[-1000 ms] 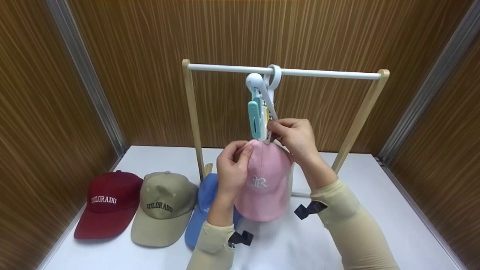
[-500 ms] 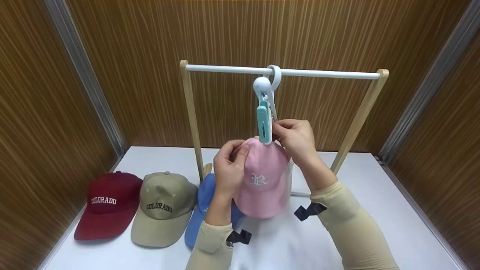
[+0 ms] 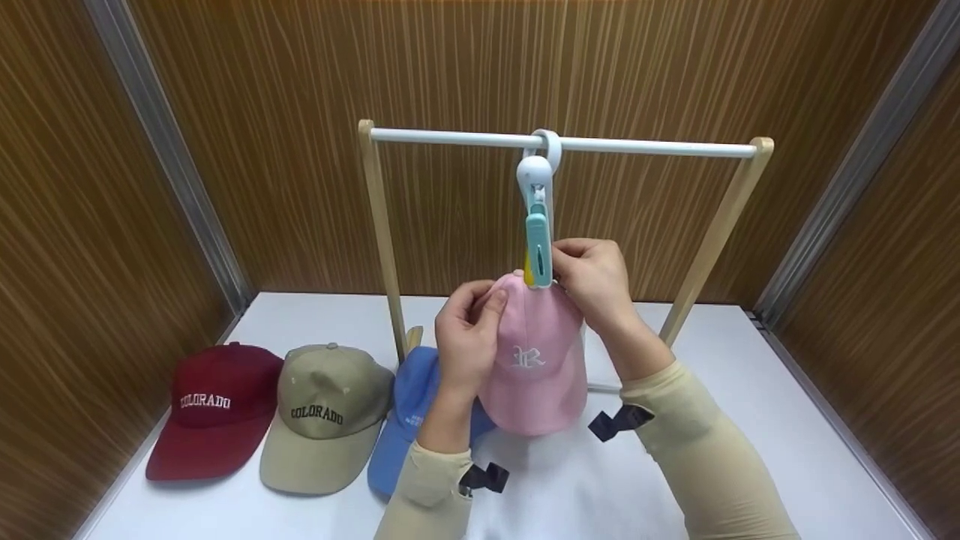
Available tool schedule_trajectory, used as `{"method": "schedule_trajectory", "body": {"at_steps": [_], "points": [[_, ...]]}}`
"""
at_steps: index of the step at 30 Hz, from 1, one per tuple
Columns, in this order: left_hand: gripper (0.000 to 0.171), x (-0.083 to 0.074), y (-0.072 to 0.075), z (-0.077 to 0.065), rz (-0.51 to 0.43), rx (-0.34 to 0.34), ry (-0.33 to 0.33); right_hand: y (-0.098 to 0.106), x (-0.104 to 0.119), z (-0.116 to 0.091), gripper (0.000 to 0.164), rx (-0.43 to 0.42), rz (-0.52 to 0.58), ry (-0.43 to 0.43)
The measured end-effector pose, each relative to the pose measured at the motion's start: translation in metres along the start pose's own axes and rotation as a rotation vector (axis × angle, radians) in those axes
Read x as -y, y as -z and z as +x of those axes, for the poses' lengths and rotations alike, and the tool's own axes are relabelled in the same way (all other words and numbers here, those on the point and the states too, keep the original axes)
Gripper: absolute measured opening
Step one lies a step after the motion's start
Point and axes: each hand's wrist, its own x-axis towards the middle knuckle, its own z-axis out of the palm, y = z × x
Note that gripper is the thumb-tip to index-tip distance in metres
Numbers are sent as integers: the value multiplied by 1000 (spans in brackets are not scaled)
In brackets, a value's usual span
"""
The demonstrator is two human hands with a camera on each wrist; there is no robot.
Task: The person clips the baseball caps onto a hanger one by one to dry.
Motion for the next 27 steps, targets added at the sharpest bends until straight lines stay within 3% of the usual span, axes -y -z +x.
{"method": "schedule_trajectory", "body": {"at_steps": [10, 18, 27], "points": [[13, 0, 0, 0, 19, 5, 34, 2, -13, 3, 26, 54, 53, -49], [16, 4, 0, 1, 31, 17, 106, 4, -22, -1, 26, 11, 26, -62], [17, 8, 0, 2, 28, 53, 103, 3, -39, -12, 16, -62, 38, 63]]}}
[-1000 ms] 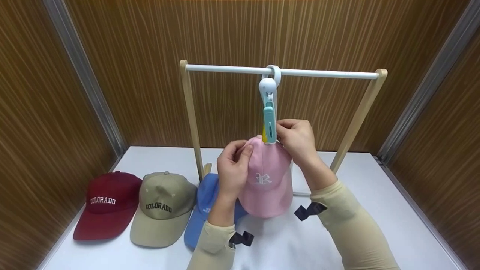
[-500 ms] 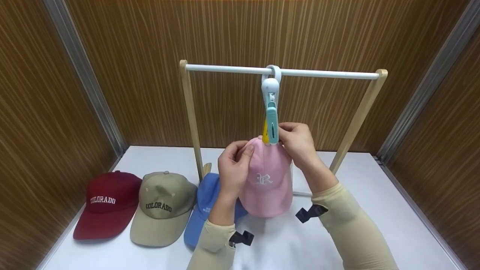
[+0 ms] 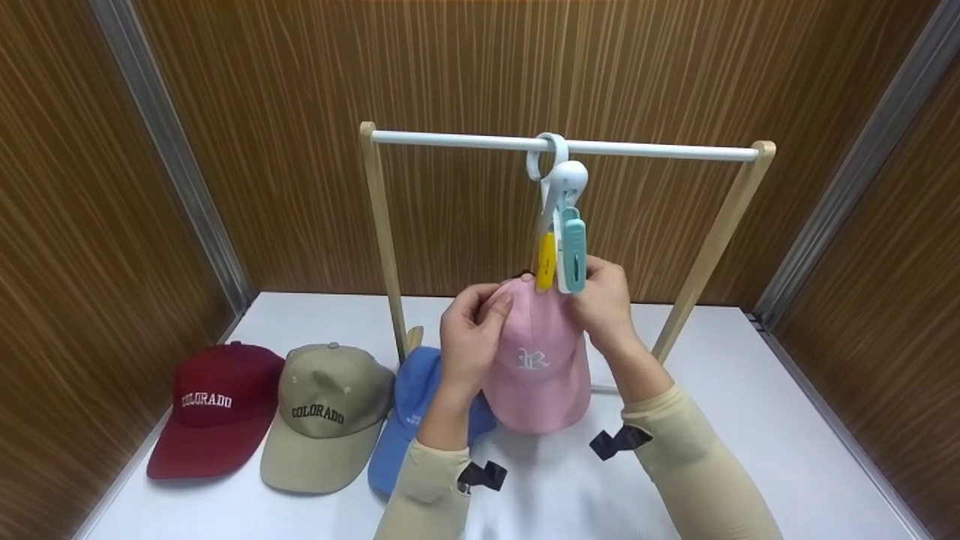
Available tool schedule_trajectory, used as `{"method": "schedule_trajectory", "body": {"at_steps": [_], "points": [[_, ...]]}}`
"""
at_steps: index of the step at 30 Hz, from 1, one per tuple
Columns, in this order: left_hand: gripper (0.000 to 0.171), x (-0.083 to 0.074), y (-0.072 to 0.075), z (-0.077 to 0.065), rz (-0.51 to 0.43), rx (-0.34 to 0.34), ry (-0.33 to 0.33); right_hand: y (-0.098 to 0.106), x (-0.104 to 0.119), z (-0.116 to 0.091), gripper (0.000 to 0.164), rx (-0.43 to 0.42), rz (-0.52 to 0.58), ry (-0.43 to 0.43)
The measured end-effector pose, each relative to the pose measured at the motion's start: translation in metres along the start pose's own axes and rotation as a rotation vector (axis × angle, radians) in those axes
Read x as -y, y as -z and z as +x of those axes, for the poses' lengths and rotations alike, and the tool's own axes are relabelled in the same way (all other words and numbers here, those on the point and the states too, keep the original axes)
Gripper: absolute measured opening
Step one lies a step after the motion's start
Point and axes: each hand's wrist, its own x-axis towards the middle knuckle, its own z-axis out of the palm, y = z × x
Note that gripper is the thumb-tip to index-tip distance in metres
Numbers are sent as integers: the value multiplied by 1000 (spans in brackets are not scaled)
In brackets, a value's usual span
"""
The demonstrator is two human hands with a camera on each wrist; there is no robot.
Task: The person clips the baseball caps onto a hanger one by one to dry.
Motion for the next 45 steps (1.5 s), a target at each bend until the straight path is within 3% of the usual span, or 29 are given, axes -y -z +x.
{"method": "schedule_trajectory", "body": {"at_steps": [9, 15, 26, 45], "points": [[20, 2, 3, -1, -2, 22, 53, 0, -21, -19, 22, 1, 47, 87], [23, 4, 6, 0, 27, 51, 33, -1, -28, -29, 19, -21, 44, 179], [38, 6, 16, -4, 238, 121, 73, 4, -40, -38, 21, -32, -27, 290], [58, 10, 34, -12, 470, 232, -17, 4, -50, -49, 34, -61, -137, 423]]}}
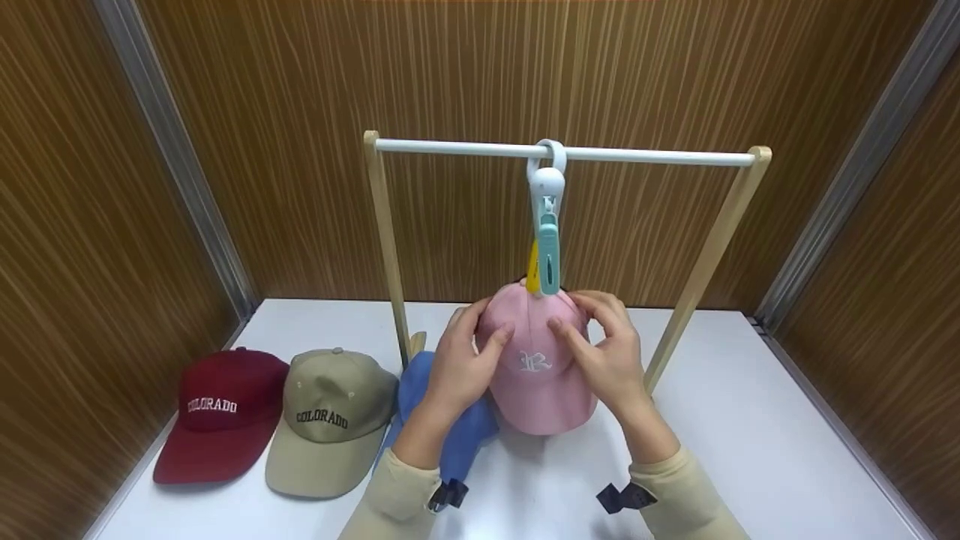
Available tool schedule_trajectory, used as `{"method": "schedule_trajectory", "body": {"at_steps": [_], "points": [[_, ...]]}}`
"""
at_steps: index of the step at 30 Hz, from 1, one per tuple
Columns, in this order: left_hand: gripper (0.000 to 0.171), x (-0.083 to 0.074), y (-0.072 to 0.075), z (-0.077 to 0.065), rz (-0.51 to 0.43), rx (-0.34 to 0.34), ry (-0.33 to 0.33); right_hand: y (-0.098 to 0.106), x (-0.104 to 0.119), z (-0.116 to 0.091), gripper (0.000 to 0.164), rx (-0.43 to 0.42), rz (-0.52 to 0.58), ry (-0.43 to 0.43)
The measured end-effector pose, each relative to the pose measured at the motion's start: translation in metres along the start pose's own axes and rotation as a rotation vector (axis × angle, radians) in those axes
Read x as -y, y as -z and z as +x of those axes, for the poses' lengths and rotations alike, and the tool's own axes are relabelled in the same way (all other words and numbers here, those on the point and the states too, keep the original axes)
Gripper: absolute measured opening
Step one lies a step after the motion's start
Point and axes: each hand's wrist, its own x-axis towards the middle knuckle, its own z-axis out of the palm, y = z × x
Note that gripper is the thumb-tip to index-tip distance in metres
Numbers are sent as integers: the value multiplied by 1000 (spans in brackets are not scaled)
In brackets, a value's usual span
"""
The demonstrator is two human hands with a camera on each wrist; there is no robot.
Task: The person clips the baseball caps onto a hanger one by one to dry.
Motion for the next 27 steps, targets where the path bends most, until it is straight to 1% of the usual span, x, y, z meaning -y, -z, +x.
{"method": "schedule_trajectory", "body": {"at_steps": [4, 8, 12, 15, 19, 24, 27], "points": [[61, 4, 3, -2, 30, 24, -3, 0, 1, -3, 40, 10, -36, 13], [63, 9, 7, -4, 61, 65, 20, 1, 2, -4, 45, 8, -87, 40], [63, 11, 11, -5, 98, 93, 36, 1, 4, -5, 48, 10, -112, 69], [62, 13, 15, -6, 116, 105, 30, 1, 5, -4, 50, 20, -127, 79], [62, 15, 18, -8, 140, 137, 22, 3, 6, -6, 52, 21, -158, 82], [61, 18, 20, -8, 146, 150, 14, 4, 7, -9, 55, 18, -208, 112], [61, 18, 22, -7, 146, 150, 17, 4, 8, -9, 58, 9, -239, 144]]}}
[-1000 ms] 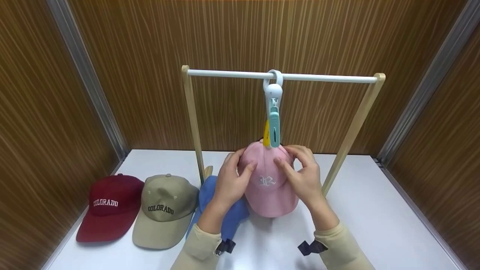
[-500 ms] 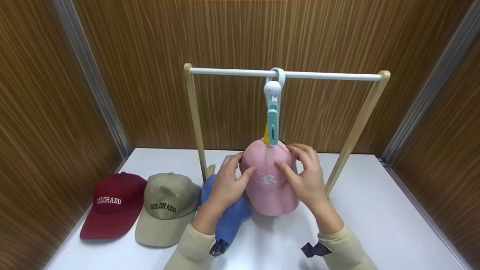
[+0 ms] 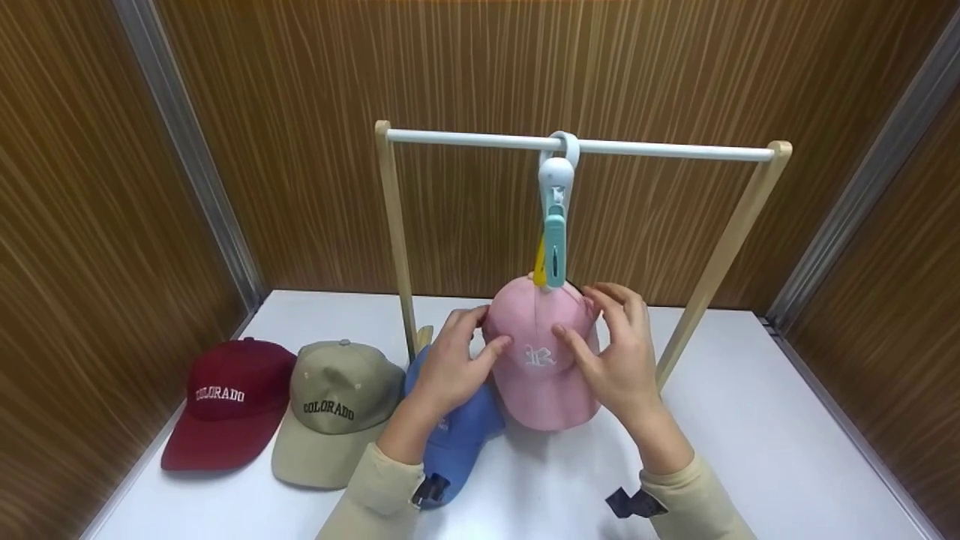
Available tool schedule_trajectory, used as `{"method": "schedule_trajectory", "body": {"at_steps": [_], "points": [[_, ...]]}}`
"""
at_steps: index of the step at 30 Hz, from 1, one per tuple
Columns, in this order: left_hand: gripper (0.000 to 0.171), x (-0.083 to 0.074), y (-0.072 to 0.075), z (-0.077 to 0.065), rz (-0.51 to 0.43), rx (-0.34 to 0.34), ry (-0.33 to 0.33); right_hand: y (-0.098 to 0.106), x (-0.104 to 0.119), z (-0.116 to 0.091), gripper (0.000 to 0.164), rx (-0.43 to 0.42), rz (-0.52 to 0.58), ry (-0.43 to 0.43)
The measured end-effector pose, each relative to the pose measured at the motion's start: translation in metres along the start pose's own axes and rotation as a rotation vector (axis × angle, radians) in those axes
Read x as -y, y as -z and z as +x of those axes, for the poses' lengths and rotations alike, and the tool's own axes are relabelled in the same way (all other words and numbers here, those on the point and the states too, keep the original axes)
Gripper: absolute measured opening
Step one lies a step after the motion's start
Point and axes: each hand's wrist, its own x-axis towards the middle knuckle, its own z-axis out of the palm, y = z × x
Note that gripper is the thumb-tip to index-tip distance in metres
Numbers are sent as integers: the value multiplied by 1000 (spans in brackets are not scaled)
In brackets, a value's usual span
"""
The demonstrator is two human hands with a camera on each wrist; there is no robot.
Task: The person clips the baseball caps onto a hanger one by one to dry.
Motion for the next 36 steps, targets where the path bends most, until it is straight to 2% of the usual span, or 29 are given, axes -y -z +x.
{"method": "schedule_trajectory", "body": {"at_steps": [4, 9, 16, 23, 31, 36], "points": [[61, 0, 6, 0, 8, 1, -3, 0, 3, 0, 62, -14, -29, 24], [61, 1, 16, 1, -35, -21, -3, 0, 8, 0, 62, -14, -21, 55], [60, 7, 29, 5, -56, -13, 62, -7, 13, -2, 62, -48, -50, 121], [62, 14, 40, 3, -31, 9, 112, -9, 18, -7, 60, -53, -69, 123], [61, 24, 52, 2, -33, 45, 157, -13, 21, -10, 58, -62, -28, 160], [59, 31, 57, 3, -18, 63, 161, -18, 26, -15, 56, -43, 15, 180]]}}
